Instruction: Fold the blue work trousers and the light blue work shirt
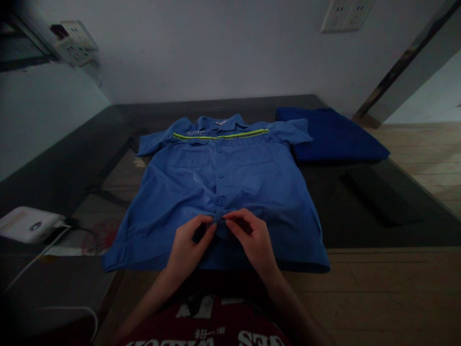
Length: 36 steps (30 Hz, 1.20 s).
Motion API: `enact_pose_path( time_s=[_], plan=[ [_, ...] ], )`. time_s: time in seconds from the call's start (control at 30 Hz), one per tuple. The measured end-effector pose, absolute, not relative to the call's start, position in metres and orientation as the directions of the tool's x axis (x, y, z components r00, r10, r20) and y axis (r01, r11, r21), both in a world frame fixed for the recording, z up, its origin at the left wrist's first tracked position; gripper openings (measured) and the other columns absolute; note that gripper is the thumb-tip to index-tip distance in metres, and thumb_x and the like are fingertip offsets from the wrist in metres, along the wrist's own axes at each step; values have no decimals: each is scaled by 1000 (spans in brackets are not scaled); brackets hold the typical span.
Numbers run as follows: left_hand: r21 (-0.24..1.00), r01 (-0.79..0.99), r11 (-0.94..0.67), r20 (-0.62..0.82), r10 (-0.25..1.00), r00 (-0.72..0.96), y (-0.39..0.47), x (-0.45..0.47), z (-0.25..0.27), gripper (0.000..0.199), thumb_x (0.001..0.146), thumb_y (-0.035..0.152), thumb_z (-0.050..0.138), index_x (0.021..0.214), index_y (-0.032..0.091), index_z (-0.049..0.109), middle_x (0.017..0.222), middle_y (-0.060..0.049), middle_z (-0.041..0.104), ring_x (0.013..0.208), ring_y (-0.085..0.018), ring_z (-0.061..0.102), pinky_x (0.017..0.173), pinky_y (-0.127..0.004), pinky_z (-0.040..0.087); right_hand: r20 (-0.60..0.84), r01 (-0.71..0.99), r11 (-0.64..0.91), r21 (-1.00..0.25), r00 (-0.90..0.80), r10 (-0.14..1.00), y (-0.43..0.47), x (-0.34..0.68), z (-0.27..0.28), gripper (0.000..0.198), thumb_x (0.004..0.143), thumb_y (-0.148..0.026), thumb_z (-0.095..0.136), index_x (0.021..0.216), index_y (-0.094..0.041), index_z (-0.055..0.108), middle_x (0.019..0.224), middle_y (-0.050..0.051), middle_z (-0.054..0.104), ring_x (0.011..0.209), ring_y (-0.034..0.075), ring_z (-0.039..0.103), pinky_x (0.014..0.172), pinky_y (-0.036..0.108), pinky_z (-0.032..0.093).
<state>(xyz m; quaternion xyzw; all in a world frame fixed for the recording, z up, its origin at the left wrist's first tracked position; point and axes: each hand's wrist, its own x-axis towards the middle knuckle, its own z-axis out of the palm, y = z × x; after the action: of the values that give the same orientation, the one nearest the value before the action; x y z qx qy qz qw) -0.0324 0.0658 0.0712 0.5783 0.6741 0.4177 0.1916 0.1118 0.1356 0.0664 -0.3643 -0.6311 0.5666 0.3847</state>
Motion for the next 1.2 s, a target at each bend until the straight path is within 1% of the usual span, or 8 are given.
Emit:
enact_pose_path(
  time_s=[0.07,0.13,0.27,0.5,0.67,0.93,1.1,1.2],
  plan=[
    [797,603,-12,221,936,-274,65,-33,72,11,86,24,52,81,17,59,71,0,63,65,-13,56,63,-24,44,102,50,133,-990,-406,908,136,114,64,9,78,-27,65,83,-21,68,71,0,63,62,13,57,57,24,46],
    [803,596,-10,221,934,-282,65,-33,73,11,86,24,53,80,17,59,71,-1,63,65,-13,56,64,-24,44,141,77,185,-980,-389,910,137,116,62,7,78,-27,65,77,-20,66,72,0,64,65,14,59,61,25,47],
    [808,589,-15,213,940,-267,65,-33,71,11,86,23,53,81,16,60,71,0,63,65,-13,57,63,-24,44,197,124,265,-956,-395,897,138,116,59,9,79,-26,64,72,-20,65,72,0,63,68,14,58,63,25,46],
    [822,569,-11,182,952,-245,64,-34,70,11,86,22,54,81,16,62,73,0,65,67,-13,58,63,-24,44,170,142,252,-957,-426,889,137,115,62,13,82,-29,61,75,-19,64,74,1,63,69,14,58,65,25,47],
    [810,586,-2,193,945,-264,64,-35,67,10,86,23,55,85,17,63,77,-1,67,73,-15,61,68,-27,46,164,137,249,-959,-447,879,137,115,62,7,80,-26,63,76,-20,64,74,0,63,68,14,58,65,25,46],
    [822,568,-31,185,959,-215,62,-37,61,12,88,22,51,91,18,62,87,-3,68,82,-17,62,74,-29,46,185,105,258,-960,-448,875,136,110,63,8,80,-23,63,72,-20,63,71,-1,61,67,13,56,64,24,44],
    [835,550,-23,130,979,-157,61,-36,64,15,90,25,47,91,18,60,85,-4,67,81,-17,61,71,-29,46,226,67,280,-958,-428,875,135,106,61,9,80,-23,63,71,-20,62,70,-2,61,65,13,55,62,24,43],
    [843,538,-18,120,980,-156,61,-35,66,14,90,25,48,90,17,60,85,-4,67,80,-17,61,70,-28,45,245,86,308,-948,-423,872,134,105,60,11,81,-24,62,71,-20,61,69,-2,61,65,13,55,62,24,44]
  ],
)
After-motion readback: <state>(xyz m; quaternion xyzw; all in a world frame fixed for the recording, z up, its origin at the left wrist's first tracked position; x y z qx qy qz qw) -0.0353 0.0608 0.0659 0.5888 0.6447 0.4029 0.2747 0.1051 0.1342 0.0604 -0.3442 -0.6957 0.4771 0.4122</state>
